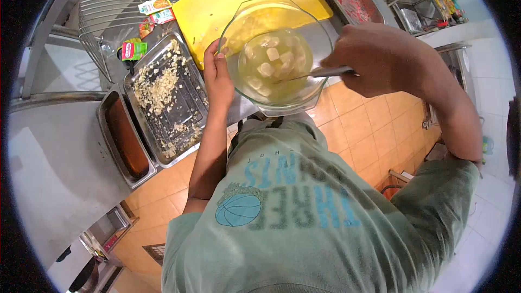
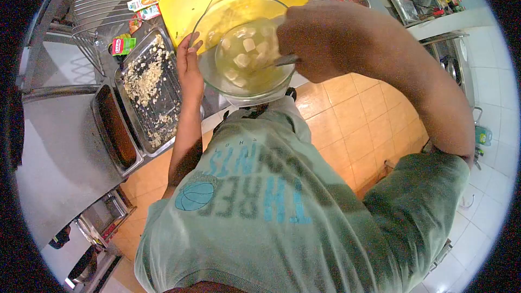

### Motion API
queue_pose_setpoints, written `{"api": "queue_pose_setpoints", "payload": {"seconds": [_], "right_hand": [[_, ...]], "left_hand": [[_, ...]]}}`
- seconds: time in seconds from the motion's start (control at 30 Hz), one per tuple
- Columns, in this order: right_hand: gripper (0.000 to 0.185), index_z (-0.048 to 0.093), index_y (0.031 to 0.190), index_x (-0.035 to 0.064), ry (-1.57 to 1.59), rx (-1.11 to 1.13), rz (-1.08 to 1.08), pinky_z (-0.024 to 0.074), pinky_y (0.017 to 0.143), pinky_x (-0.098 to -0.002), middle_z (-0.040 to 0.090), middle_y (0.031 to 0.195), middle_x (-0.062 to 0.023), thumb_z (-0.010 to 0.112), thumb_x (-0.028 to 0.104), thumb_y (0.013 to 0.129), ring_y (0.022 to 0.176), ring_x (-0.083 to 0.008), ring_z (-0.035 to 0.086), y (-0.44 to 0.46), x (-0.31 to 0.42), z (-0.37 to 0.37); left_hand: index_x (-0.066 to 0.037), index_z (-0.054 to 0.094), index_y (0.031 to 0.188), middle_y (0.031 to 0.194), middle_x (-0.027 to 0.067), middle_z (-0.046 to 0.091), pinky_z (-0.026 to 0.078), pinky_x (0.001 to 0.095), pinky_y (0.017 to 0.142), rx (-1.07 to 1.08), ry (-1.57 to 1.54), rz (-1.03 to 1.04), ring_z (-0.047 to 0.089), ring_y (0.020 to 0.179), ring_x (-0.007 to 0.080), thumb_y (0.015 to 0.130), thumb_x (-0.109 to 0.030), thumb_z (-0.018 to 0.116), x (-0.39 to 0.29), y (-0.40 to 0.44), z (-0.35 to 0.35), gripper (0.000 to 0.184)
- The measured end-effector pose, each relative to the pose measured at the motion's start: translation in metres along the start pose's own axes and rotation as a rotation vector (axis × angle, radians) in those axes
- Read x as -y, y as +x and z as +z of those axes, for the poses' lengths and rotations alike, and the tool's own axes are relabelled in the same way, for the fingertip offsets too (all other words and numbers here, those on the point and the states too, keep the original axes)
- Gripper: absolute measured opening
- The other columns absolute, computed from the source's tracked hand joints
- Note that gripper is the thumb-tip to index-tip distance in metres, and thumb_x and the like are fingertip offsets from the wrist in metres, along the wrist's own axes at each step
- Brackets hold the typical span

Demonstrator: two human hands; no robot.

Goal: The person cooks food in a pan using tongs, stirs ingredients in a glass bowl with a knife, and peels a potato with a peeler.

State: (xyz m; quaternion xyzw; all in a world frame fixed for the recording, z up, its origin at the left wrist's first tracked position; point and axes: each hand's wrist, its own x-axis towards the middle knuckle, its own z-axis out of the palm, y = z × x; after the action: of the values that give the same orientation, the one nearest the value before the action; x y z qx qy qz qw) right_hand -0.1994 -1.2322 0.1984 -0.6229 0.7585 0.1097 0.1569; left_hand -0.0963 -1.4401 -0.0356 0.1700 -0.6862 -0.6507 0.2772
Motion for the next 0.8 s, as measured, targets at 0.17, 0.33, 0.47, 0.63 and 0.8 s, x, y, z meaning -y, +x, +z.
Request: {"api": "queue_pose_setpoints", "payload": {"seconds": [0.17, 0.33, 0.47, 0.63, 0.8], "right_hand": [[0.013, 0.063, 0.073, 0.0032, -0.051, -0.142, 0.133, 0.0485, 0.061, -0.0431, 0.059, 0.065, -0.0183, 0.054, 0.002, 0.064, 0.067, -0.0364, 0.06, 0.004, -0.012, 0.005], [0.018, 0.066, 0.08, 0.0055, -0.062, -0.111, 0.091, 0.0486, 0.059, -0.0433, 0.06, 0.067, -0.0172, 0.054, 0.002, 0.067, 0.066, -0.0361, 0.059, 0.026, -0.001, 0.006], [0.025, 0.067, 0.091, 0.0082, 0.018, -0.017, 0.046, 0.0488, 0.06, -0.0423, 0.059, 0.067, -0.0158, 0.054, 0.004, 0.069, 0.065, -0.0353, 0.059, 0.007, 0.007, -0.003], [0.023, 0.066, 0.088, 0.0073, -0.052, -0.163, 0.045, 0.0484, 0.064, -0.0424, 0.059, 0.068, -0.0162, 0.055, 0.004, 0.068, 0.069, -0.0348, 0.059, -0.015, -0.01, 0.002], [0.023, 0.065, 0.087, 0.0053, -0.047, -0.148, 0.092, 0.0478, 0.064, -0.0428, 0.06, 0.07, -0.0171, 0.057, 0.002, 0.065, 0.071, -0.0342, 0.06, 0.018, -0.007, 0.014]], "left_hand": [[-0.002, 0.04, 0.126, 0.128, 0.0136, 0.047, 0.034, 0.0363, 0.099, 0.017, 0.022, 0.011, 0.048, 0.115, 0.0267, 0.096, -0.016, 0.033, -0.006, 0.0, 0.0, 0.034], [-0.002, 0.04, 0.126, 0.126, 0.0131, 0.048, 0.035, 0.0345, 0.097, 0.008, -0.003, -0.015, 0.049, 0.114, 0.0248, 0.096, -0.014, 0.033, -0.009, 0.0, 0.001, 0.033], [-0.001, 0.039, 0.127, 0.128, 0.0133, 0.047, 0.034, 0.0364, 0.099, 0.028, -0.011, 0.025, 0.048, 0.115, 0.0265, 0.096, -0.016, 0.032, -0.003, 0.001, -0.001, 0.035], [0.0, 0.039, 0.126, 0.126, 0.0131, 0.048, 0.035, 0.0345, 0.097, 0.012, 0.029, -0.006, 0.049, 0.114, 0.025, 0.095, -0.013, 0.033, -0.008, 0.0, 0.0, 0.034], [0.0, 0.039, 0.126, 0.127, 0.0129, 0.048, 0.036, 0.0351, 0.097, 0.026, 0.038, 0.003, 0.049, 0.114, 0.0253, 0.095, -0.013, 0.032, -0.006, 0.001, -0.001, 0.034]]}}
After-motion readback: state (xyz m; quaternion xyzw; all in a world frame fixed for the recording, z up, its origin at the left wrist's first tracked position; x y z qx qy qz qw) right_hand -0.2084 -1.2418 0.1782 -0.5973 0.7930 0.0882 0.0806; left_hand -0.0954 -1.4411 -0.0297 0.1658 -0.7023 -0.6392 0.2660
